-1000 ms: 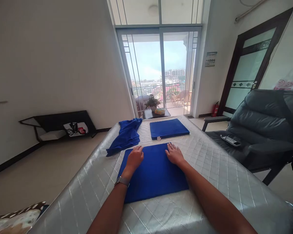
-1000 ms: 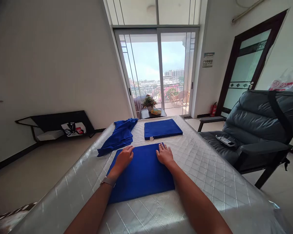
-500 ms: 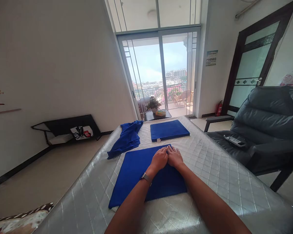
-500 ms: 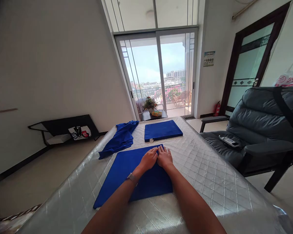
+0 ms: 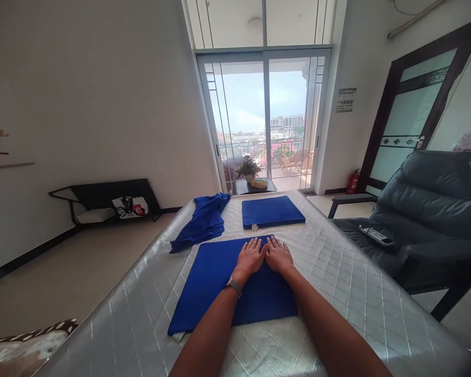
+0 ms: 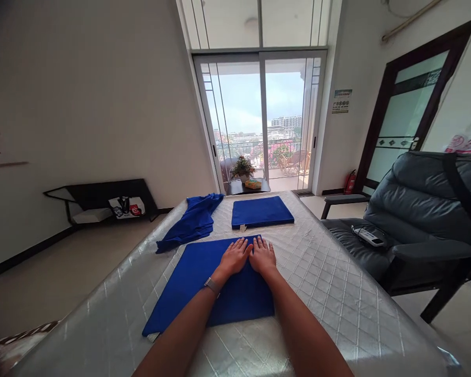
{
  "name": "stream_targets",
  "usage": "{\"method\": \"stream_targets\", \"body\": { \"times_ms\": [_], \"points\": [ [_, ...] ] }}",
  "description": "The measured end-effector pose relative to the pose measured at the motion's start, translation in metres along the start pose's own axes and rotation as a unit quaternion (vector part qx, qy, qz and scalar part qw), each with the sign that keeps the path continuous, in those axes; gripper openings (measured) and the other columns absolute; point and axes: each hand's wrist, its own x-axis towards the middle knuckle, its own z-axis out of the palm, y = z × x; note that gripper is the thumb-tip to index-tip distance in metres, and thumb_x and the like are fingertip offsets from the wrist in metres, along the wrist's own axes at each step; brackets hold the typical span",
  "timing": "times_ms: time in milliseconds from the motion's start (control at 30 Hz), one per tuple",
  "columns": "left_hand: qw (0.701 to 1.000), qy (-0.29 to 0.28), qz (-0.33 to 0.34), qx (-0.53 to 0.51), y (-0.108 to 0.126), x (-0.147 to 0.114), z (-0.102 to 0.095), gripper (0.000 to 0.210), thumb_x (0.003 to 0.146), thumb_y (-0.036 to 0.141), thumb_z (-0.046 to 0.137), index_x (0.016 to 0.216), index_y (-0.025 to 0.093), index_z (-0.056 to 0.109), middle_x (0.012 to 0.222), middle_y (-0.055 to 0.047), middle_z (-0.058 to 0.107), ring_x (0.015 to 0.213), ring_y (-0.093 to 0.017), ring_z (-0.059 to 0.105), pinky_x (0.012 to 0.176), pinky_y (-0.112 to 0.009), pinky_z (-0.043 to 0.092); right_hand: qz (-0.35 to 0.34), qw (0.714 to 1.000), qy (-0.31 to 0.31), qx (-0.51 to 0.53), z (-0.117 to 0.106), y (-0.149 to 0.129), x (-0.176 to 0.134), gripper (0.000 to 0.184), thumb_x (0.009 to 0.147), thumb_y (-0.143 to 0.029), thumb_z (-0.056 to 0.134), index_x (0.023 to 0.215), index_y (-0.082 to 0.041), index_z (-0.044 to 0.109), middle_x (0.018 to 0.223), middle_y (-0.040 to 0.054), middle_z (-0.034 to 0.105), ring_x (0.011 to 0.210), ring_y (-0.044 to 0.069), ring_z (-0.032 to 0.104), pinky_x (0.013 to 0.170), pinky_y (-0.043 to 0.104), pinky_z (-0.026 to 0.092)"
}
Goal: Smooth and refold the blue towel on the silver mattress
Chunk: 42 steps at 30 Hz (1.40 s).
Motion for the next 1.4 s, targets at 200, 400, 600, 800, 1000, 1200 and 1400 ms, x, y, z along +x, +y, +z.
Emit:
{"method": "stream_targets", "body": {
  "times_ms": [200, 400, 600, 800, 1000, 1200, 1400],
  "points": [
    [0.997, -0.017, -0.040, 0.059, -0.069, -0.026, -0.023, 0.059, 0.103, 0.051, 0.024, 0.152, 0.022, 0.039, 0.159, -0.013, 0.037, 0.149, -0.025, 0.029, 0.121, -0.050, 0.022, 0.011, 1.000, 0.003, 0.010, 0.000, -0.001, 0.001, 0.066, 0.102, -0.047, 0.022, 0.159, -0.015, 0.023, 0.166, 0.0053, 0.016, 0.152, 0.021, 0.014, 0.123, 0.041, 0.006],
    [0.985, -0.024, -0.144, 0.091, -0.141, -0.054, -0.045, 0.064, 0.103, 0.054, 0.021, 0.153, 0.017, 0.036, 0.160, -0.015, 0.032, 0.150, -0.026, 0.028, 0.121, -0.050, 0.022, 0.016, 1.000, -0.006, 0.002, 0.000, -0.001, 0.003, 0.065, 0.102, -0.046, 0.022, 0.160, -0.016, 0.021, 0.166, 0.0035, 0.015, 0.153, 0.020, 0.014, 0.123, 0.042, 0.006],
    [0.977, -0.006, -0.190, 0.096, -0.149, -0.059, -0.047, 0.075, 0.100, 0.062, 0.017, 0.154, 0.012, 0.035, 0.161, -0.017, 0.031, 0.149, -0.029, 0.028, 0.120, -0.049, 0.024, 0.018, 1.000, -0.015, -0.021, -0.003, -0.002, 0.006, 0.067, 0.102, -0.048, 0.019, 0.159, -0.015, 0.021, 0.166, 0.0047, 0.018, 0.152, 0.021, 0.017, 0.122, 0.042, 0.012],
    [0.979, -0.013, -0.184, 0.091, -0.145, -0.059, -0.047, 0.079, 0.100, 0.064, 0.016, 0.154, 0.009, 0.033, 0.161, -0.018, 0.030, 0.150, -0.029, 0.025, 0.122, -0.047, 0.020, 0.017, 0.999, 0.012, -0.042, -0.005, 0.002, 0.010, 0.068, 0.101, -0.052, 0.018, 0.158, -0.016, 0.027, 0.164, 0.0045, 0.025, 0.150, 0.021, 0.024, 0.119, 0.041, 0.019],
    [0.979, -0.008, -0.197, 0.061, -0.146, -0.058, -0.047, 0.078, 0.100, 0.064, 0.017, 0.153, 0.012, 0.036, 0.161, -0.016, 0.030, 0.150, -0.028, 0.025, 0.122, -0.047, 0.019, 0.020, 0.999, -0.009, -0.037, -0.003, 0.005, 0.012, 0.068, 0.102, -0.053, 0.014, 0.160, -0.018, 0.019, 0.166, 0.0003, 0.017, 0.152, 0.018, 0.017, 0.122, 0.040, 0.012],
    [0.980, 0.022, -0.188, 0.066, -0.148, -0.059, -0.044, 0.075, 0.100, 0.063, 0.022, 0.152, 0.012, 0.039, 0.160, -0.016, 0.034, 0.149, -0.030, 0.028, 0.122, -0.049, 0.021, 0.021, 0.999, -0.006, -0.039, -0.003, 0.004, 0.012, 0.066, 0.102, -0.051, 0.016, 0.160, -0.020, 0.020, 0.166, 0.0004, 0.017, 0.152, 0.018, 0.017, 0.122, 0.039, 0.012],
    [0.980, 0.084, -0.139, 0.111, -0.131, -0.060, -0.060, 0.069, 0.100, 0.058, 0.029, 0.150, 0.012, 0.042, 0.158, -0.016, 0.038, 0.148, -0.031, 0.031, 0.122, -0.047, 0.021, 0.020, 1.000, 0.001, -0.016, 0.000, 0.005, 0.012, 0.066, 0.102, -0.050, 0.019, 0.160, -0.018, 0.021, 0.166, 0.0015, 0.019, 0.152, 0.018, 0.017, 0.122, 0.040, 0.011]
  ]
}}
